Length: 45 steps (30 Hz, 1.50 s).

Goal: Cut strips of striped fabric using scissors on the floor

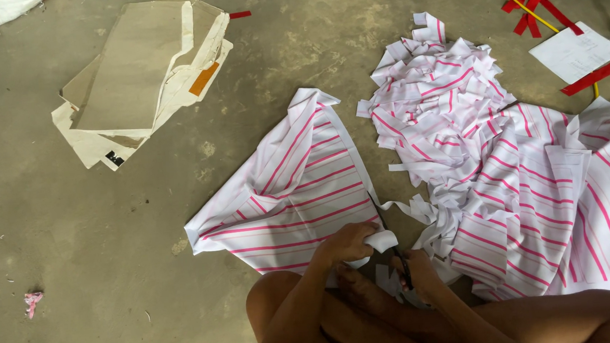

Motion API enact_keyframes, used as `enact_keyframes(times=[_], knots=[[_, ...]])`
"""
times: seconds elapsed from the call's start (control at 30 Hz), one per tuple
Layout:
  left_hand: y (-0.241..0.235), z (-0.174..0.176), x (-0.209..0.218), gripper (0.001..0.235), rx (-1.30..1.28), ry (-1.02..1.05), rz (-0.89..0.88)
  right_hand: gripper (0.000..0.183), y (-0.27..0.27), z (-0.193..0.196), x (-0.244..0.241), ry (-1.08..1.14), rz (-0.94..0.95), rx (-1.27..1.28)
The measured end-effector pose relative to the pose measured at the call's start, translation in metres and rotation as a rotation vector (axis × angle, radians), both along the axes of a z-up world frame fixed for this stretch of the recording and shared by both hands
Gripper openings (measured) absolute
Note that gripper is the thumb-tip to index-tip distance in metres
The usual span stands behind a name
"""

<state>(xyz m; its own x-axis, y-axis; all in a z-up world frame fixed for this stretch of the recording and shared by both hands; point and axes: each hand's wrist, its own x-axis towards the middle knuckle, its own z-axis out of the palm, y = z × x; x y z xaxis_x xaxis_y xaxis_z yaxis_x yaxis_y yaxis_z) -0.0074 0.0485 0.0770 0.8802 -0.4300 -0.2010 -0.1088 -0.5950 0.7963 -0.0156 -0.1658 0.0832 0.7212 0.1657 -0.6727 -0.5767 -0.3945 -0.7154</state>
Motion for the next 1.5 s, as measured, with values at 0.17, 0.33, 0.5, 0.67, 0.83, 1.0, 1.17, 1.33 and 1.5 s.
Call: enact_keyframes(times=[0.17,0.33,0.5,0.67,0.83,1.0,1.17,1.33,1.5], knots=[[0.000,0.011,-0.001,0.052,0.001,0.020,0.008,0.019,-0.004,-0.021,0.011,0.046,0.014,-0.015],[0.003,0.037,-0.006,0.051,-0.018,0.031,0.017,0.024,0.003,-0.046,0.030,0.052,0.021,0.129],[0.009,0.060,-0.011,0.043,-0.205,0.112,0.072,0.026,0.000,-0.111,0.047,0.069,-0.138,0.090],[0.010,0.058,-0.010,0.040,-0.178,0.099,0.069,0.030,0.002,-0.074,0.037,0.067,-0.165,0.111],[0.009,0.045,-0.008,0.039,-0.175,0.104,0.052,0.023,-0.004,-0.124,0.053,0.052,-0.083,0.111],[0.012,0.002,-0.001,0.041,-0.052,0.080,-0.022,0.027,0.020,-0.114,0.062,0.021,-0.069,0.026],[0.023,0.016,-0.006,0.042,-0.108,0.096,-0.078,0.029,0.036,-0.042,0.050,0.041,-0.065,0.026],[0.043,-0.037,0.014,0.036,0.019,-0.279,0.353,0.037,0.051,-0.009,0.047,0.127,-0.134,0.001],[0.038,0.053,0.011,0.099,0.549,0.196,0.552,0.039,0.063,-0.005,0.052,0.033,-0.052,-0.024]])
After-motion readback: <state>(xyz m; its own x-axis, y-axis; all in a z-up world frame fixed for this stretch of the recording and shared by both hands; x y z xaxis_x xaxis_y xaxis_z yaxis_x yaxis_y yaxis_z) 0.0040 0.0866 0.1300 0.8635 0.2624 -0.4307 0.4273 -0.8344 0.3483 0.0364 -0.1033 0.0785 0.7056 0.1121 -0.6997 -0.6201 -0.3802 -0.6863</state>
